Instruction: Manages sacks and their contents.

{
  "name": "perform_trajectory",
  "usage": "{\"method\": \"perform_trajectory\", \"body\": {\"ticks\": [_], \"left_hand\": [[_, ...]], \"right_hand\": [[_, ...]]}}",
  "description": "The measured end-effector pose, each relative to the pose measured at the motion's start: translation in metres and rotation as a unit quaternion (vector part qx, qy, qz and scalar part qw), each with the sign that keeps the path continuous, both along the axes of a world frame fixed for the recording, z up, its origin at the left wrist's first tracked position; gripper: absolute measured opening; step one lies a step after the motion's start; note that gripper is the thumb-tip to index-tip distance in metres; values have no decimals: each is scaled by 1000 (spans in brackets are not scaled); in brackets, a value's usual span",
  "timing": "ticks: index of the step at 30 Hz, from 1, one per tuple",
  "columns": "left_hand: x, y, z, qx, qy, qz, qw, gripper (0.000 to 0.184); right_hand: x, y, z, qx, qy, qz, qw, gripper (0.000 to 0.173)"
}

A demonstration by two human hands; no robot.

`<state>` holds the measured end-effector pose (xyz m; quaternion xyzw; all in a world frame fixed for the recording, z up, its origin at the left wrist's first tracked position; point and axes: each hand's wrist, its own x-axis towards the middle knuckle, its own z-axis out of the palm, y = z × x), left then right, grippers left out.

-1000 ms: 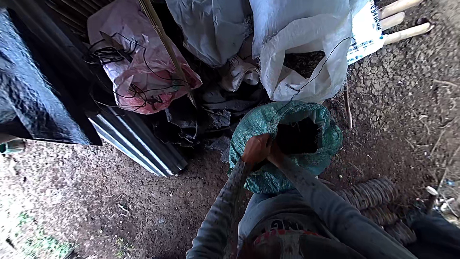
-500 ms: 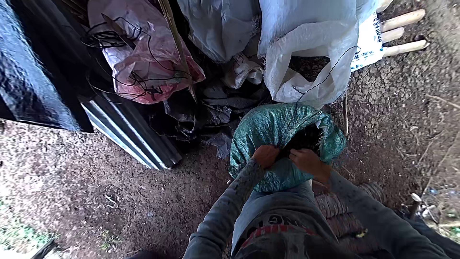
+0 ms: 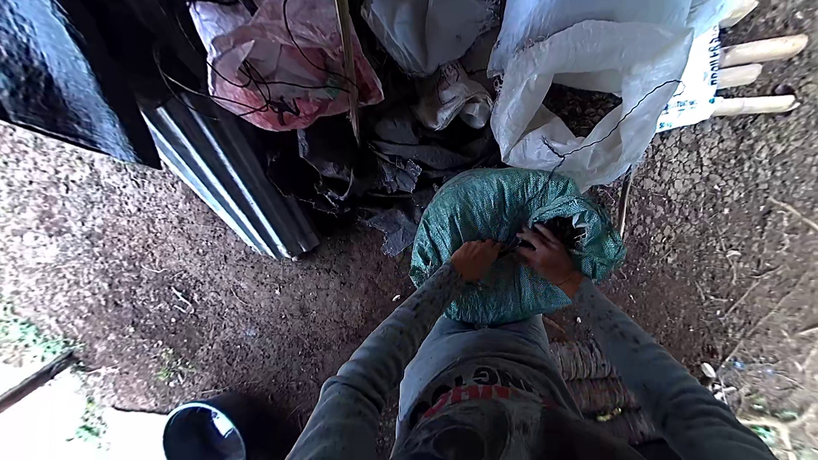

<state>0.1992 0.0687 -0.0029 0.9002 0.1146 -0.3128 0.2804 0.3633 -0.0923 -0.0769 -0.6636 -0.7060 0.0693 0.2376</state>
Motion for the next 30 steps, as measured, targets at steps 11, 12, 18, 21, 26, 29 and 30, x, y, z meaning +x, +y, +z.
{"method": "perform_trajectory", "body": {"ticks": [11,12,18,21,26,29,30], "left_hand": [[-8,-29,5,115,-325,125,930,46],[-10,-36,2,111,-360,100,921,37],[-2,-69,-11,49,-216,44,974,50],[-1,-75,-16,90,-200,32,975,36],[-19,-65,-5,-15,-108,94,990,37],[-21,-42,-13,-41,-36,102,993,52],[-19,-39,-9,-35,-3,99,994,53]], "right_hand": [[26,-12,84,-240,61,-147,958,18],[30,-9,93,-340,69,-155,925,19],[30,17,45,-338,61,-147,928,16],[23,21,54,-308,29,-195,931,14],[36,15,48,-291,46,-210,932,20],[37,22,44,-289,2,-240,927,16],[34,21,44,-292,-7,-249,924,15]]}}
